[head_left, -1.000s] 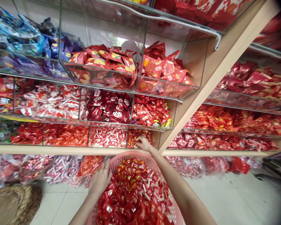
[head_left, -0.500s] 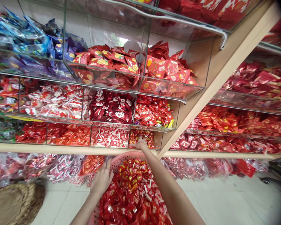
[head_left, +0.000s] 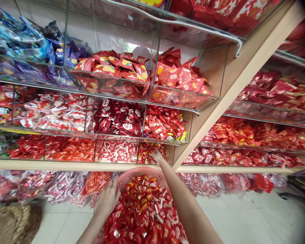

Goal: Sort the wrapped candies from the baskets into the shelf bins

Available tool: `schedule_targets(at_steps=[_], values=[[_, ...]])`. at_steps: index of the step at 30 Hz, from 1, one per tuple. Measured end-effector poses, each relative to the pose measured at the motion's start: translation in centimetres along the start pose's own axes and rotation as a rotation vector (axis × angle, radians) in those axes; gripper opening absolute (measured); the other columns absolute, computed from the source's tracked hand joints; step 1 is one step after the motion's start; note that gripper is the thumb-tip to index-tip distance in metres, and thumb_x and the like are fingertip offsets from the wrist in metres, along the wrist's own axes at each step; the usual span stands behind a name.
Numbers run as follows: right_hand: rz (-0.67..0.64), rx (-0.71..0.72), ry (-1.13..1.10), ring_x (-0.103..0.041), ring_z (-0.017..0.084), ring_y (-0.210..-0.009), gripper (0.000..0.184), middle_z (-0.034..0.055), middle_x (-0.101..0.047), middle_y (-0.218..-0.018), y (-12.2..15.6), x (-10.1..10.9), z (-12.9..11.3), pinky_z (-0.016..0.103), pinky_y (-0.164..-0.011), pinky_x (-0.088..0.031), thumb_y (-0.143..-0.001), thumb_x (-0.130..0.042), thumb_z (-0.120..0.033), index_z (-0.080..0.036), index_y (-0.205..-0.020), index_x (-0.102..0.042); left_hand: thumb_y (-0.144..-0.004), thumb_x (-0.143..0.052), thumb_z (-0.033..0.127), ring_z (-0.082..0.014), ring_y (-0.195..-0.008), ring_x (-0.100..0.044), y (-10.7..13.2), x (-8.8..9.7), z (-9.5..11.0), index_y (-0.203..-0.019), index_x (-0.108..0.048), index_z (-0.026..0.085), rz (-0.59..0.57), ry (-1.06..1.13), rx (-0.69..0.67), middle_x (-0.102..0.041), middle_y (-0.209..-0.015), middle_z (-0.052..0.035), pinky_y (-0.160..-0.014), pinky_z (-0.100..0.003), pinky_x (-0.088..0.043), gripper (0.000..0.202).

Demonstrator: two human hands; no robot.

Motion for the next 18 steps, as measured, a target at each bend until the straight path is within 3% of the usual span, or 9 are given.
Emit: schedule_targets(at_steps=[4, 9, 11, 15, 18], values=[[0.054, -0.014, -0.139, -0.060, 0.010, -0.067, 0.043, 0.0088, -0.061, -0.107, 0.4, 1.4, -0.4, 0.020, -0.053, -0.051, -0.077, -0.060, -0.020, -0.021, -0.118, -0.046, -0.088, -0.030, 0.023, -0.0246, -0.099, -0.060, -0.2, -0.2, -0.1, -0.137, -0.030, 0.012, 0.010, 0.004, -0.001, -0.054, -0.124, -0.0182, -0.076, -0.034, -0.048, 0.050], [0.084, 0.045, -0.227, -0.059, 0.012, -0.074, 0.033, 0.0043, -0.061, -0.096, 2.4, 2.7, -1.5, 0.022, -0.060, -0.051, -0.078, -0.058, -0.028, -0.023, -0.109, -0.049, -0.088, -0.028, 0.025, -0.0252, -0.096, -0.061, -0.2, -0.2, 0.0, -0.137, -0.029, 0.011, 0.022, -0.009, -0.015, -0.053, -0.123, -0.0180, -0.073, -0.036, -0.049, 0.051], [0.092, 0.155, -0.229, -0.057, 0.014, -0.076, 0.030, 0.0029, -0.061, -0.090, 4.3, 3.1, -2.2, 0.024, -0.063, -0.050, -0.076, -0.059, -0.033, -0.022, -0.103, -0.051, -0.088, -0.028, 0.026, -0.0256, -0.095, -0.061, -0.1, -0.2, 0.1, -0.138, -0.028, 0.011, 0.016, -0.016, -0.021, -0.054, -0.120, -0.0176, -0.073, -0.036, -0.049, 0.052], [0.077, 0.525, -0.112, -0.053, 0.014, -0.074, 0.025, 0.0000, -0.057, -0.080, 9.9, 3.0, -3.4, 0.026, -0.068, -0.046, -0.076, -0.058, -0.040, -0.019, -0.089, -0.053, -0.089, -0.027, 0.029, -0.0250, -0.093, -0.061, 0.1, 0.0, 0.4, -0.138, -0.027, 0.012, 0.028, -0.028, -0.024, -0.054, -0.119, -0.0166, -0.072, -0.035, -0.048, 0.052], [0.046, 0.594, 0.015, -0.052, 0.015, -0.073, 0.022, 0.0004, -0.057, -0.081, 12.8, 1.9, -1.7, 0.026, -0.070, -0.044, -0.079, -0.054, -0.038, -0.019, -0.091, -0.053, -0.089, -0.026, 0.030, -0.0249, -0.092, -0.061, 0.2, 0.0, 0.6, -0.138, -0.026, 0.012, 0.036, -0.026, -0.028, -0.054, -0.120, -0.0168, -0.070, -0.034, -0.048, 0.052]])
Point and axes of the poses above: each hand's wrist, its own y-axis away from the middle knuckle, its own x-axis out of the back of the hand, z = x × y, the point moved 10 cm from there along -y, towards the middle knuckle
